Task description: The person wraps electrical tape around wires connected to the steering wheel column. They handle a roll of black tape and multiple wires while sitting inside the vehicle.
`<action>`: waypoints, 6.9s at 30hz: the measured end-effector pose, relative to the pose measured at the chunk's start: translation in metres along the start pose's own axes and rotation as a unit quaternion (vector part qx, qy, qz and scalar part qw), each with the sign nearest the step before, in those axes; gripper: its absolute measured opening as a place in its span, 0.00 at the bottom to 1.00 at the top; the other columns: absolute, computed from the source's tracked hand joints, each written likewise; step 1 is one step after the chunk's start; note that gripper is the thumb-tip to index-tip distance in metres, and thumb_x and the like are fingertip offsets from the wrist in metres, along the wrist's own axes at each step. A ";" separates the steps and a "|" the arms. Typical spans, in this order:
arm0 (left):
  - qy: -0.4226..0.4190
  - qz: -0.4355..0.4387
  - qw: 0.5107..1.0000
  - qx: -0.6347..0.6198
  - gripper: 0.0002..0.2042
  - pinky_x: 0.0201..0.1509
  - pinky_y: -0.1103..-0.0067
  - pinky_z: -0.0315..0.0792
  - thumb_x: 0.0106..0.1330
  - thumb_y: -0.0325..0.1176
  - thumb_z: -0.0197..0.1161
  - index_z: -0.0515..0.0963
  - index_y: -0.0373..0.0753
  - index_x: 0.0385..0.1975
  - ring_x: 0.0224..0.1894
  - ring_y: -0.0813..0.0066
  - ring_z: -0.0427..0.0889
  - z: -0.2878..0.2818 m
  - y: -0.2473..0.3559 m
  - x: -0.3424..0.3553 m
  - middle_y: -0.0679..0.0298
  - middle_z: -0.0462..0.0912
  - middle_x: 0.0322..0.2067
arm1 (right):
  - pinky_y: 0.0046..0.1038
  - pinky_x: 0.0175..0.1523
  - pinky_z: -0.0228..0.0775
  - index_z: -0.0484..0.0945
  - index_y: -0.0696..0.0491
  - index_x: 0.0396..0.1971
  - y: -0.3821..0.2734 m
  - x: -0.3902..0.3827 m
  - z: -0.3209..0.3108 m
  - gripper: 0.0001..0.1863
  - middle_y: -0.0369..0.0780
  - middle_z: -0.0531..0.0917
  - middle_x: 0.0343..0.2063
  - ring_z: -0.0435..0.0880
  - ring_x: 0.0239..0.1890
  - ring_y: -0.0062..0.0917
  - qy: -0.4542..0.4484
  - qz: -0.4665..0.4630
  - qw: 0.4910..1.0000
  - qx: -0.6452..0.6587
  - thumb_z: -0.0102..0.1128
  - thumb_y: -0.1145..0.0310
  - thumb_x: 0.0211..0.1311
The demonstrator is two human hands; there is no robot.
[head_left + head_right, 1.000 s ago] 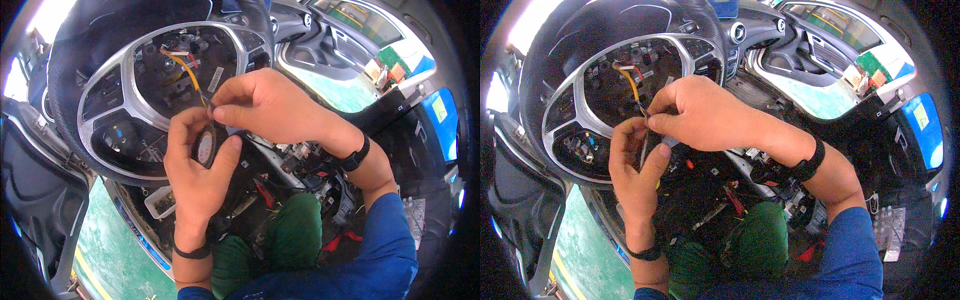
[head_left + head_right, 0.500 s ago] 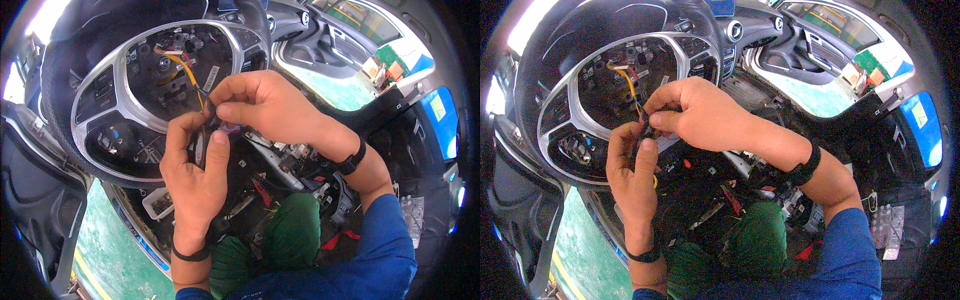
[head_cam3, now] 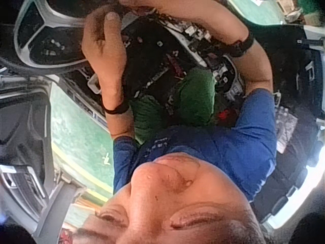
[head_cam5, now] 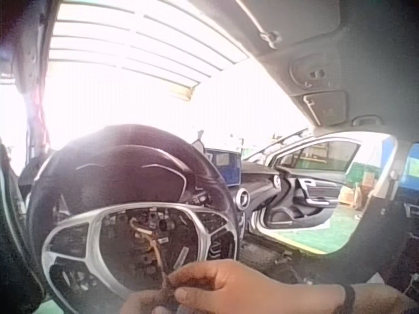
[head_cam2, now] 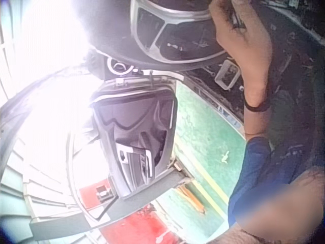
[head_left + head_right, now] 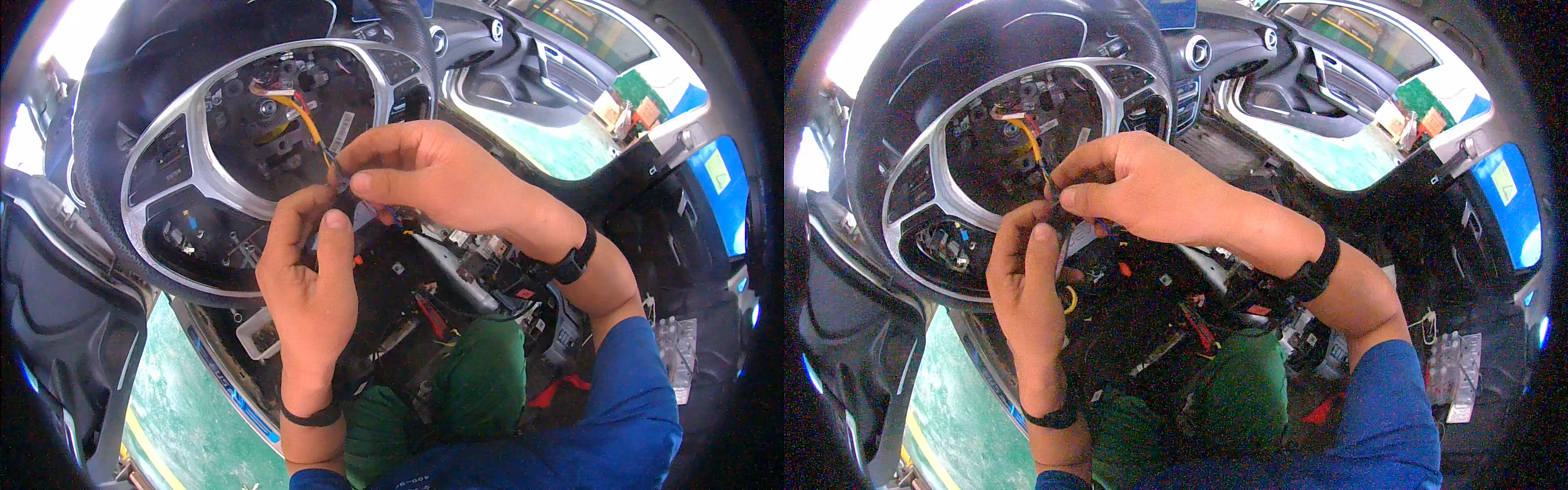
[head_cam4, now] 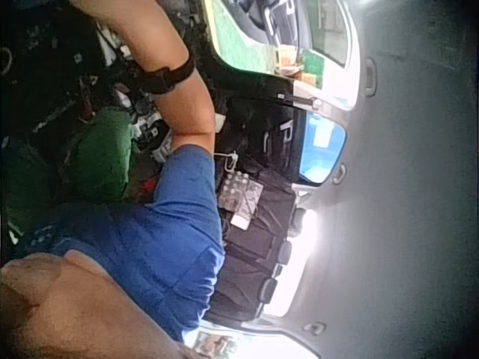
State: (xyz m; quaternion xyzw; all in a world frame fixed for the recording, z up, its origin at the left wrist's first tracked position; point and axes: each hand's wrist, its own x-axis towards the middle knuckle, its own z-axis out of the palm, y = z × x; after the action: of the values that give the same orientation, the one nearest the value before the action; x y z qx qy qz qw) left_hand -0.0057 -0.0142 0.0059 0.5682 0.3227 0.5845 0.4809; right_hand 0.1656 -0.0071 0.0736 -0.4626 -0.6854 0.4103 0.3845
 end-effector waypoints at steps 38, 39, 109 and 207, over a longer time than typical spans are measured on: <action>0.048 -0.029 0.995 -0.080 0.04 0.41 0.88 0.71 0.67 0.25 0.64 0.79 0.31 0.38 0.36 0.85 0.78 0.011 -0.008 0.001 0.66 0.83 0.34 | 0.26 0.45 0.79 0.75 0.65 0.46 -0.023 -0.022 0.005 0.14 0.46 0.84 0.37 0.84 0.40 0.25 0.038 0.013 0.999 0.009 0.53 0.81 0.60; 0.052 -0.022 0.996 -0.069 0.04 0.41 0.88 0.71 0.66 0.24 0.64 0.79 0.31 0.37 0.35 0.86 0.78 0.012 -0.008 0.001 0.67 0.83 0.33 | 0.26 0.44 0.79 0.75 0.65 0.46 -0.023 -0.023 0.005 0.14 0.46 0.85 0.37 0.84 0.40 0.25 0.043 0.013 0.999 0.012 0.53 0.81 0.60; -0.041 0.000 0.917 -0.397 0.13 0.62 0.73 0.71 0.67 0.22 0.57 0.75 0.30 0.50 0.53 0.71 0.80 0.018 -0.026 0.018 0.52 0.79 0.54 | 0.23 0.49 0.75 0.78 0.55 0.44 0.006 -0.021 -0.013 0.20 0.36 0.81 0.46 0.82 0.46 0.22 0.144 -0.219 0.904 -0.339 0.67 0.85 0.48; 0.078 0.078 0.988 -0.109 0.15 0.44 0.86 0.71 0.72 0.39 0.60 0.76 0.32 0.45 0.39 0.82 0.78 0.003 0.000 -0.002 0.62 0.81 0.42 | 0.23 0.42 0.78 0.80 0.63 0.43 0.022 -0.009 0.043 0.14 0.37 0.85 0.33 0.83 0.34 0.20 0.099 0.033 0.967 0.234 0.57 0.66 0.69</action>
State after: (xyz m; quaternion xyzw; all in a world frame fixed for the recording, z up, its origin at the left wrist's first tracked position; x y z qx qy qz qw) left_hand -0.0025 -0.0161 0.0054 0.4883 0.2486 0.6946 0.4660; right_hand 0.1365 -0.0193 0.0360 -0.4200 -0.5137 0.5239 0.5342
